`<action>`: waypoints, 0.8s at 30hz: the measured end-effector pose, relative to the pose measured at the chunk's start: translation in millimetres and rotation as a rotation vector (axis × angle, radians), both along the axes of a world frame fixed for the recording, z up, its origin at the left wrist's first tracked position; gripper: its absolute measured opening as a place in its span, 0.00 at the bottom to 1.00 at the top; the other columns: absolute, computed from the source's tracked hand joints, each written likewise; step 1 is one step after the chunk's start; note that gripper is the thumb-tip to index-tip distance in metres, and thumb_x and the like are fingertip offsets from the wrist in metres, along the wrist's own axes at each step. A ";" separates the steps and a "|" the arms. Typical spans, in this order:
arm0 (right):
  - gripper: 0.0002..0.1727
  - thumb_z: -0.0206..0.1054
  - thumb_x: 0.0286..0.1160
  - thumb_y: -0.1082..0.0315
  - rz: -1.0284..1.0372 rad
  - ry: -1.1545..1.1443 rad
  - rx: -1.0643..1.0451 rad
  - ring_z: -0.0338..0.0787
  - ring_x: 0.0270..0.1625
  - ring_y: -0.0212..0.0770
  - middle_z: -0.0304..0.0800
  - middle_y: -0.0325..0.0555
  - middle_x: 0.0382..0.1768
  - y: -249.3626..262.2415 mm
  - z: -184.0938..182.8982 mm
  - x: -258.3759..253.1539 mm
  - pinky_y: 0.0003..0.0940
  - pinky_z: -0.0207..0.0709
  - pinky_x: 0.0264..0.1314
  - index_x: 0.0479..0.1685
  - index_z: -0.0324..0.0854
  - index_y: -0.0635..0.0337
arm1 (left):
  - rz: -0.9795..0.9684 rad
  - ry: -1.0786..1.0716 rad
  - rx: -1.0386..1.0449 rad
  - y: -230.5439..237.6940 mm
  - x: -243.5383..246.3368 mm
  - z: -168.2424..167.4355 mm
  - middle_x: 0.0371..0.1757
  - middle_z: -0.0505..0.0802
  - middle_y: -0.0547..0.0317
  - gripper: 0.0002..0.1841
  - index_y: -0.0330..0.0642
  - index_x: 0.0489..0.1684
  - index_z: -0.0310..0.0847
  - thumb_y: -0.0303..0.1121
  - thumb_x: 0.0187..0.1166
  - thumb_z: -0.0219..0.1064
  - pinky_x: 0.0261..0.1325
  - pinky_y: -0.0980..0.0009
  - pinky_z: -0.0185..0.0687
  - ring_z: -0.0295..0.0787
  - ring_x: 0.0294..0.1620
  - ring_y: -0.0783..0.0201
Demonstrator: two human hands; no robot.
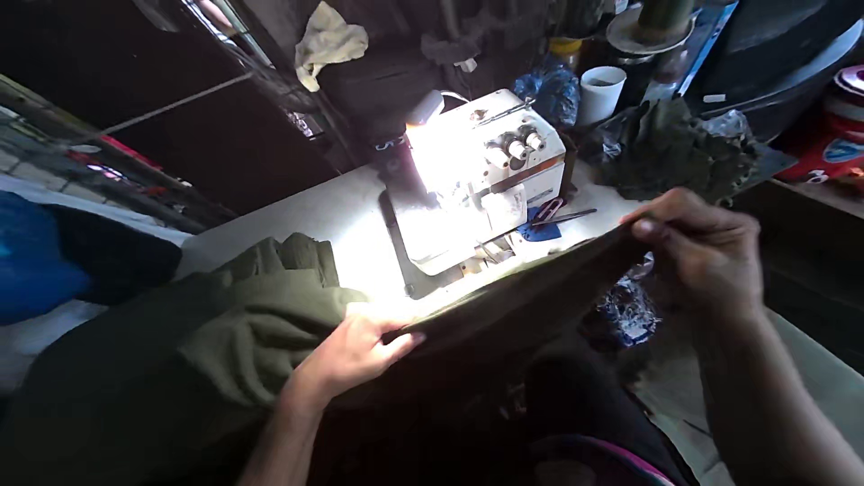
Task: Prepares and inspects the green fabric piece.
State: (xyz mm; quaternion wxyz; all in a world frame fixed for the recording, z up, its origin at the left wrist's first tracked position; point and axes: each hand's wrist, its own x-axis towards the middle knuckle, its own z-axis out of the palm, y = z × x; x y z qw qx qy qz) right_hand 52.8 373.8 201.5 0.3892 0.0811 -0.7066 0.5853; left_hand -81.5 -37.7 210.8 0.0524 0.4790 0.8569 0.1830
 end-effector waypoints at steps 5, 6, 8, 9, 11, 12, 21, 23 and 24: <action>0.03 0.73 0.76 0.68 -0.181 0.251 0.171 0.88 0.54 0.27 0.91 0.25 0.45 13.0 47.6 2.8 0.27 0.83 0.62 0.39 0.91 0.48 | 0.179 0.225 0.011 -58.6 14.7 35.3 0.33 0.91 0.65 0.27 0.55 0.26 0.91 0.68 0.74 0.61 0.49 0.45 0.76 0.88 0.41 0.61; 0.04 0.72 0.76 0.69 -0.206 0.280 0.164 0.87 0.54 0.27 0.91 0.25 0.45 14.7 50.3 1.2 0.28 0.81 0.63 0.38 0.92 0.49 | 0.250 0.265 -0.003 -76.7 17.8 39.8 0.36 0.92 0.59 0.29 0.52 0.29 0.93 0.68 0.73 0.62 0.51 0.41 0.77 0.88 0.42 0.56; 0.05 0.71 0.77 0.69 -0.231 0.286 0.142 0.87 0.54 0.26 0.91 0.23 0.45 17.5 48.0 -2.3 0.27 0.81 0.64 0.39 0.92 0.48 | 0.417 0.371 -0.027 -120.8 22.8 45.3 0.43 0.92 0.47 0.24 0.48 0.39 0.95 0.59 0.76 0.65 0.56 0.36 0.75 0.89 0.48 0.45; 0.05 0.71 0.78 0.67 -0.216 0.277 0.148 0.87 0.54 0.24 0.90 0.22 0.46 16.4 43.0 -6.7 0.26 0.81 0.63 0.39 0.91 0.46 | 0.524 0.426 -0.022 -141.0 24.4 45.7 0.47 0.92 0.45 0.20 0.49 0.46 0.95 0.54 0.79 0.65 0.62 0.35 0.71 0.86 0.52 0.42; 0.04 0.72 0.79 0.63 -0.136 0.280 0.230 0.86 0.56 0.23 0.90 0.22 0.48 7.6 21.1 -25.3 0.25 0.82 0.63 0.43 0.93 0.44 | 0.713 0.628 0.005 -161.4 20.9 40.1 0.51 0.94 0.49 0.15 0.54 0.54 0.93 0.43 0.83 0.61 0.71 0.37 0.64 0.85 0.59 0.43; 0.06 0.71 0.80 0.64 -0.086 0.296 0.293 0.85 0.56 0.24 0.89 0.26 0.48 1.9 2.5 -39.5 0.25 0.81 0.63 0.46 0.93 0.46 | 0.791 0.737 0.031 -163.7 13.9 31.9 0.52 0.94 0.48 0.14 0.54 0.57 0.92 0.37 0.84 0.60 0.73 0.35 0.62 0.84 0.63 0.42; 0.15 0.64 0.81 0.72 0.113 0.123 0.692 0.85 0.59 0.45 0.91 0.48 0.49 -29.8 -186.0 -71.1 0.39 0.75 0.72 0.53 0.95 0.45 | 0.993 0.605 0.374 -193.5 -41.4 -48.1 0.59 0.90 0.35 0.17 0.40 0.56 0.92 0.21 0.79 0.58 0.73 0.46 0.73 0.83 0.67 0.39; 0.12 0.65 0.81 0.70 0.112 0.120 0.643 0.84 0.61 0.44 0.90 0.47 0.49 -31.3 -185.2 -71.2 0.38 0.74 0.73 0.50 0.95 0.47 | 0.975 0.575 0.400 -195.8 -40.0 -48.9 0.60 0.90 0.38 0.15 0.39 0.56 0.91 0.22 0.81 0.59 0.74 0.52 0.75 0.84 0.67 0.45; 0.11 0.66 0.81 0.69 0.118 0.121 0.623 0.84 0.62 0.43 0.90 0.47 0.49 -32.0 -184.4 -72.6 0.38 0.74 0.73 0.49 0.95 0.47 | 0.973 0.569 0.418 -196.9 -40.6 -48.9 0.60 0.90 0.39 0.14 0.38 0.56 0.91 0.24 0.81 0.60 0.74 0.54 0.75 0.84 0.67 0.47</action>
